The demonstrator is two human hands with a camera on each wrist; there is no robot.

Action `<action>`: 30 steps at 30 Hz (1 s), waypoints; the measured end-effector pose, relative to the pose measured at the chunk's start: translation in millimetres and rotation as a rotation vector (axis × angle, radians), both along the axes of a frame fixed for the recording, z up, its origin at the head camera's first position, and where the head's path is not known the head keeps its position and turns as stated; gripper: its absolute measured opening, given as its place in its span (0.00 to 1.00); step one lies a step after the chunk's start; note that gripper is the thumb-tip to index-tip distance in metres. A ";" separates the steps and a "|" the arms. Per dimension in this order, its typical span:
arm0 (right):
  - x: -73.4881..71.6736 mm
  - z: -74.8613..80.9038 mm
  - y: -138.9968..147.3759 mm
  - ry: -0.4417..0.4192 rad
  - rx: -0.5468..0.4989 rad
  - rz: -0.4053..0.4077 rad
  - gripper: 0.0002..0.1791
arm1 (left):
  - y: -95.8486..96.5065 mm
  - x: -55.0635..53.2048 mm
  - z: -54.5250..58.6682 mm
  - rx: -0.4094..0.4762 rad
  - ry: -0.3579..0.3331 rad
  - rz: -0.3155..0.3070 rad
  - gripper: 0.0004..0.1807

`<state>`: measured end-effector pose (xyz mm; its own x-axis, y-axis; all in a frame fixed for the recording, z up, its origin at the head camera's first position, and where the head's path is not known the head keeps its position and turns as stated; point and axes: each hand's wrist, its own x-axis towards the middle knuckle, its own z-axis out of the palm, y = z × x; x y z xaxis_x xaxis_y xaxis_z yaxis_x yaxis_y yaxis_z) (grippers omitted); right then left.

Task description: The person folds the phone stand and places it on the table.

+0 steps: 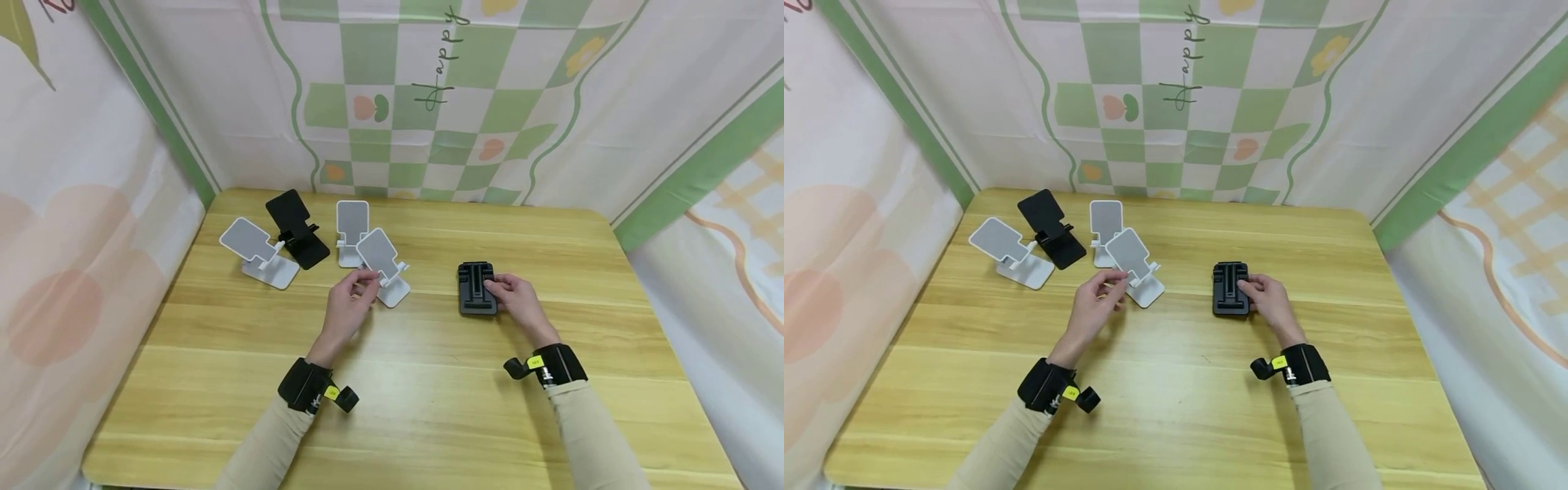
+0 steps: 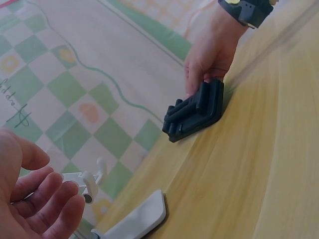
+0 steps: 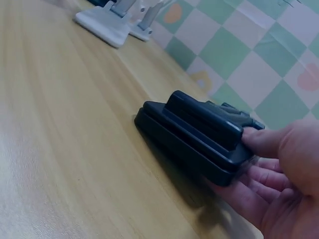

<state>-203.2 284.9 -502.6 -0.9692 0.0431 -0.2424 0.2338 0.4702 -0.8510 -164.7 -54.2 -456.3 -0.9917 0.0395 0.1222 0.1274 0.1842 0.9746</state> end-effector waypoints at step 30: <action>4.4 -0.2 -11.6 0.066 0.359 -0.083 0.23 | 1.7 6.9 6.1 -0.054 -0.024 -0.051 0.14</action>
